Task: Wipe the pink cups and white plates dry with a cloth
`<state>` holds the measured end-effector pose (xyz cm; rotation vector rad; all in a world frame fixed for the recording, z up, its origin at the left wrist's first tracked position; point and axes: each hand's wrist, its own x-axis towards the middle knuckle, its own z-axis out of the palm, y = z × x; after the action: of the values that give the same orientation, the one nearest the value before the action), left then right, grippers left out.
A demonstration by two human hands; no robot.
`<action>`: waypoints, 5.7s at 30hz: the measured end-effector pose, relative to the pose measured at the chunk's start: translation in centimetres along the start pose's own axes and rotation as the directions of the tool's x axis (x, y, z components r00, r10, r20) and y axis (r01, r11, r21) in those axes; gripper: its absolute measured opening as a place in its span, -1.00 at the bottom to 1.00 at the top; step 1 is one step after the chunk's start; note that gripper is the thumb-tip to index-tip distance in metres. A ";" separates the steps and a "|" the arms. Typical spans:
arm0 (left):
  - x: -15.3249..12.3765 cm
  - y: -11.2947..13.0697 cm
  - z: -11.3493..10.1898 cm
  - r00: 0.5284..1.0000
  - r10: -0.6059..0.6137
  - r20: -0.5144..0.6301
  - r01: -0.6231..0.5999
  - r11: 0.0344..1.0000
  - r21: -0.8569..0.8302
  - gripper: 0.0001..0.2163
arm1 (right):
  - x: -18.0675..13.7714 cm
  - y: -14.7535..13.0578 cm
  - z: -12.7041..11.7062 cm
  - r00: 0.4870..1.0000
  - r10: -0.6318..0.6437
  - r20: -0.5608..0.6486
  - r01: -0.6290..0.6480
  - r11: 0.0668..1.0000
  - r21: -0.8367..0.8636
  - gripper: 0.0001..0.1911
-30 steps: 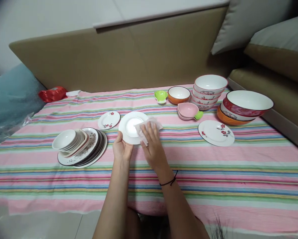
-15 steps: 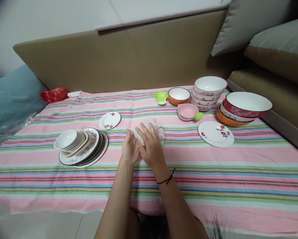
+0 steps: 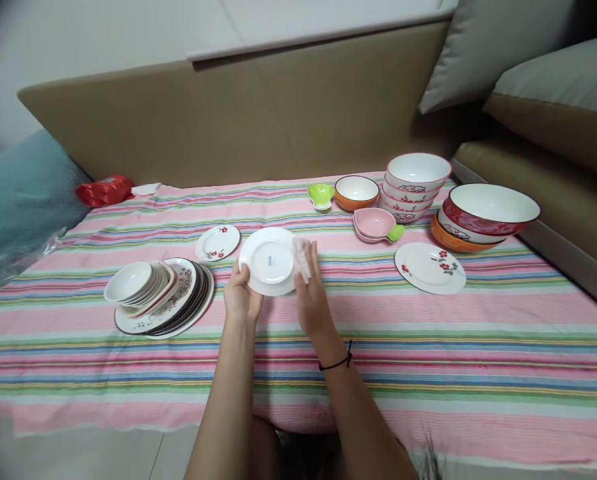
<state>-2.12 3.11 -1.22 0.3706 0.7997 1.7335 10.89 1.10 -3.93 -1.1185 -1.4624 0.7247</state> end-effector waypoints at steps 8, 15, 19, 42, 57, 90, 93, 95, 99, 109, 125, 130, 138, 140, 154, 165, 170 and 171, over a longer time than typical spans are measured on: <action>-0.7 0.0 -0.8 0.903 -0.341 0.262 0.164 0.837 0.522 -0.68 | 1.0 0.5 -2.2 0.861 0.470 -0.192 -0.458 0.882 0.106 -0.54; -0.8 -0.8 -0.5 0.949 -0.154 0.275 -0.115 0.643 0.757 -0.84 | 0.8 0.2 -1.9 0.855 0.489 -0.171 -0.518 0.815 -0.259 -0.53; -1.1 -1.5 0.3 0.983 0.092 0.156 -0.178 0.639 0.748 -0.76 | 1.0 2.1 -1.8 0.764 0.567 -0.308 -0.596 0.803 -0.001 -0.52; -1.1 -2.5 0.6 0.993 0.063 0.100 -0.118 0.626 0.771 -0.71 | 1.4 2.1 -1.9 0.702 0.611 -0.367 -0.460 0.782 0.421 -0.47; -1.6 -2.6 0.1 0.980 0.023 0.197 -0.182 0.502 0.846 -0.80 | 1.0 2.7 -3.2 0.723 0.633 -0.276 -0.575 0.773 0.268 -0.49; -1.2 -1.1 0.0 0.958 -0.037 0.286 -0.212 0.581 0.786 -0.74 | 1.5 1.1 -3.8 0.792 0.604 -0.095 -0.484 0.714 0.506 -0.55; -0.8 -0.9 -0.2 0.973 0.116 0.198 -0.218 0.738 0.639 -0.74 | 1.9 1.3 -4.1 0.763 0.621 -0.180 -0.353 0.634 0.688 -0.56; -0.5 -0.9 -0.3 0.973 0.195 0.125 -0.231 0.791 0.567 -0.73 | 1.9 1.6 -4.2 0.745 0.643 -0.179 -0.353 0.607 0.712 -0.57; -0.2 -0.9 -0.4 0.947 0.319 -0.029 -0.264 0.828 0.495 -0.69 | 1.4 3.0 -4.4 0.749 0.649 -0.135 -0.457 0.653 0.604 -0.56; -1.8 -1.2 1.2 0.889 0.449 0.088 -0.406 0.687 0.602 -0.76 | 0.9 2.5 -6.7 0.844 0.175 -0.506 -0.336 0.909 -0.245 -0.35; -4.4 -2.3 3.2 0.618 0.495 0.611 -0.763 0.189 0.619 -0.81 | 0.6 -0.9 -6.3 0.827 0.557 0.079 -0.502 0.667 0.551 -0.51; -4.9 -3.6 4.2 0.294 0.185 0.938 -0.941 -0.114 0.318 -0.80 | 0.5 -2.5 -6.1 0.839 0.506 0.200 -0.467 0.482 0.741 -0.56; -5.1 -4.4 4.5 0.728 0.022 0.685 -0.672 -0.178 0.719 -0.66 | 0.1 -0.3 -12.2 0.644 0.562 -0.519 -0.084 0.726 0.682 -0.51; -4.9 -4.8 4.1 0.820 -0.144 0.554 -0.570 -0.285 0.771 -0.78 | -0.3 0.1 -14.1 0.563 0.586 -0.583 -0.099 0.748 0.656 -0.55; -5.5 -5.7 4.6 0.794 -0.393 0.464 -0.592 -0.323 0.739 -0.90 | -0.6 2.0 -18.4 0.381 0.688 -0.617 -0.151 0.705 0.692 -0.81; -6.0 -7.1 4.9 0.671 -0.448 0.590 -0.741 -0.377 0.556 -0.58 | -0.3 5.2 -17.8 0.405 0.643 -0.650 -0.130 0.744 0.655 -0.73; -6.3 -7.3 5.0 0.681 -0.509 0.527 -0.723 -0.352 0.594 -0.57 | -0.2 5.7 -17.7 0.414 0.643 -0.644 -0.139 0.744 0.654 -0.70; -6.3 -7.2 5.0 0.687 -0.510 0.518 -0.716 -0.352 0.603 -0.57 | -0.2 5.8 -17.7 0.419 0.641 -0.643 -0.137 0.744 0.654 -0.69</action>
<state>8.17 -0.20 -1.54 2.4219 1.4720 0.1337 29.45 0.51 -5.49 -1.1457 -0.0753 0.6750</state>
